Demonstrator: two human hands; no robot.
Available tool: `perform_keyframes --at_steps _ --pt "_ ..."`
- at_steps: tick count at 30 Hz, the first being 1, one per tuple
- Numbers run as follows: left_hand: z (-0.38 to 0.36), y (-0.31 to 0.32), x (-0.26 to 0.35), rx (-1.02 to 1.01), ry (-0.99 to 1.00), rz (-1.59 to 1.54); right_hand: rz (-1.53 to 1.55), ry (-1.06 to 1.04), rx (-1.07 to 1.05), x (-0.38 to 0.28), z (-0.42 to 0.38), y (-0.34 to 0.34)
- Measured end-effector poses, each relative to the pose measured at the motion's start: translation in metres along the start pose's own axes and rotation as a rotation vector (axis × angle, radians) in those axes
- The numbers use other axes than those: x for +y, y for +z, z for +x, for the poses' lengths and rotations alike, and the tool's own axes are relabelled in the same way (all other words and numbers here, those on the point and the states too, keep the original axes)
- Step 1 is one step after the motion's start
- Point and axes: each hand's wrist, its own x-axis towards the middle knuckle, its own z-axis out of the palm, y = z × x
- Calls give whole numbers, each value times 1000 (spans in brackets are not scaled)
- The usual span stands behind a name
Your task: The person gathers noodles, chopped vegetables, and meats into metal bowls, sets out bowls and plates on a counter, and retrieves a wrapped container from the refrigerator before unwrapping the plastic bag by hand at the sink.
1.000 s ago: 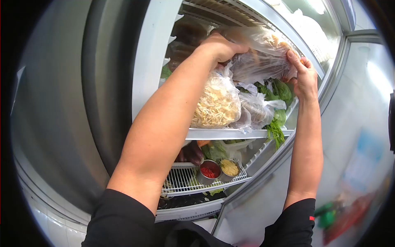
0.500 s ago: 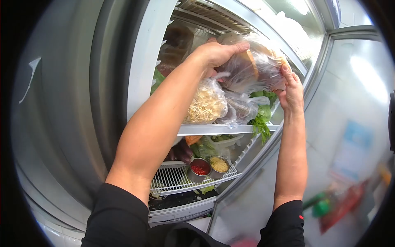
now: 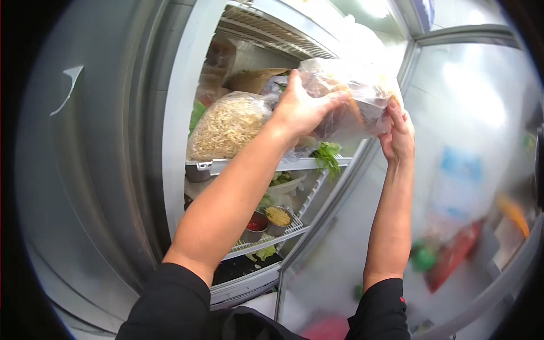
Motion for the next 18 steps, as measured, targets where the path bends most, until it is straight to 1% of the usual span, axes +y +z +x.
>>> perform_keyframes --at_steps 3,4,6,7,8,9,11,14,15,16,17,18 --pt "-29 2 9 -97 39 -381 -142 -29 63 -44 -26 15" --pt "-36 1 7 -120 49 -434 -185 -40 89 -57 -40 24" --pt "-65 2 4 -54 -21 -535 -259 -63 138 -77 -66 49" --pt "-84 0 3 -16 -53 -585 -319 -50 128 -83 -82 59" --pt "-103 -5 2 -86 -99 -665 -380 -39 123 -90 -99 68" --pt "-115 -6 -14 -113 -69 -746 -445 -32 123 -98 -118 75" --pt "-157 -12 -16 -101 -110 -848 -562 -67 165 -106 -165 104" --pt "-220 -28 -29 -144 -261 -979 -594 -65 187 -101 -228 130" --pt "-237 -33 -36 -222 -245 -1029 -601 -64 195 -101 -248 137" --pt "-256 -37 -45 -210 -285 -1025 -782 -50 189 -102 -268 133" --pt "-278 -41 -51 -204 -331 -1016 -859 -62 209 -101 -286 135" --pt "-300 -47 -53 -193 -407 -908 -812 -52 231 -101 -304 138"
